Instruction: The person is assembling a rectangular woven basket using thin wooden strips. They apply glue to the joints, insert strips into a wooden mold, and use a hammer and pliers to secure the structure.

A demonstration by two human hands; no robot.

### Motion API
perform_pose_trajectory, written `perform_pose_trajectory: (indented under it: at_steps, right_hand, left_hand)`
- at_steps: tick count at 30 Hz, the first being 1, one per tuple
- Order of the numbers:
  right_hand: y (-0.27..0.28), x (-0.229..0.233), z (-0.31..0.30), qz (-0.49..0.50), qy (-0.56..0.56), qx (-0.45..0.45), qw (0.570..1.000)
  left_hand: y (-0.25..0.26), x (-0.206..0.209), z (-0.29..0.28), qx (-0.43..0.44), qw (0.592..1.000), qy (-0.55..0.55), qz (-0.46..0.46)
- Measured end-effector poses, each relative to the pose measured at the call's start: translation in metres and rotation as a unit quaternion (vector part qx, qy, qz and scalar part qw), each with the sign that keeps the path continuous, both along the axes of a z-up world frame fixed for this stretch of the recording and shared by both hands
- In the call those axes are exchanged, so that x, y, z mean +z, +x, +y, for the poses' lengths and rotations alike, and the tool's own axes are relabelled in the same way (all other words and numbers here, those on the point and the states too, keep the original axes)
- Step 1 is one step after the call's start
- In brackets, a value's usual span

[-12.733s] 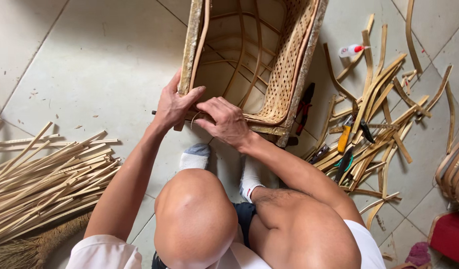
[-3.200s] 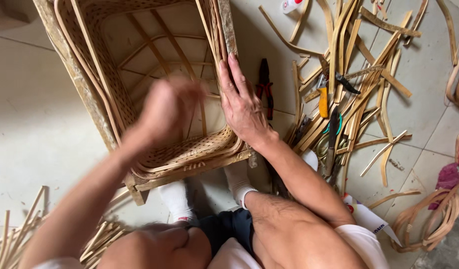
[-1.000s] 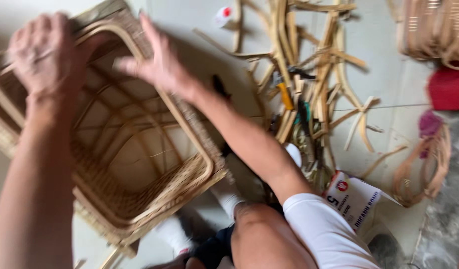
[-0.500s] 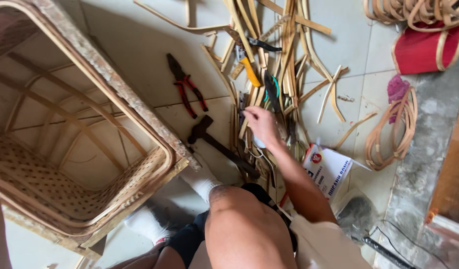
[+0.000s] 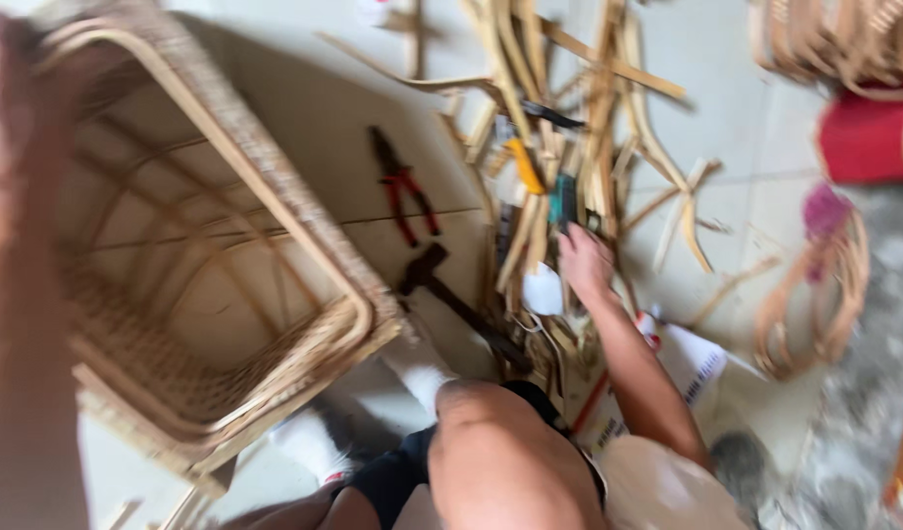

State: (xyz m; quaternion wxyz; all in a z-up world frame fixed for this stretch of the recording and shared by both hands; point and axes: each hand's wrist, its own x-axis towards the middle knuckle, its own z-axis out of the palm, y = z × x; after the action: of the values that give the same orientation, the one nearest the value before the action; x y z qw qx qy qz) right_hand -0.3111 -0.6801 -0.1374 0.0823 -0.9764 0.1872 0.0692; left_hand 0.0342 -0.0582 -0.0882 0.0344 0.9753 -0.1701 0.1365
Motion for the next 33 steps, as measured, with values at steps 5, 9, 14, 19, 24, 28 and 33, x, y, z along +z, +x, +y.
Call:
perform_pose_trajectory:
  at_steps: [5, 9, 14, 19, 24, 28, 33]
  right_hand:
    - [0.031, 0.048, 0.038, -0.106, 0.145, -0.024, 0.983]
    - [0.111, 0.122, 0.139, -0.112, 0.304, 0.036, 0.945]
    - [0.223, 0.18, 0.258, 0.143, 0.435, 0.173, 0.872]
    - [0.317, 0.2, 0.326, 0.214, 0.299, 0.262, 0.892]
    - [0.347, 0.216, 0.353, 0.207, 0.197, 0.31, 0.907]
    - [0.356, 0.218, 0.363, 0.178, 0.067, 0.407, 0.893]
    - [0.383, 0.202, 0.389, 0.206, -0.085, 0.449, 0.865]
  left_hand:
    - [0.005, -0.001, 0.013, 0.024, 0.988, 0.115, -0.098]
    - [0.006, -0.015, 0.016, 0.065, 0.993, 0.071, 0.064]
    - [0.007, -0.022, 0.017, 0.034, 0.998, 0.049, -0.032]
    - [0.006, -0.019, 0.015, 0.017, 0.997, 0.023, -0.078]
    - [0.006, -0.02, 0.014, 0.027, 0.998, 0.0, -0.057]
    - [0.005, -0.025, 0.012, 0.04, 0.997, -0.004, -0.068]
    - [0.013, -0.041, 0.009, 0.06, 0.998, -0.006, -0.028]
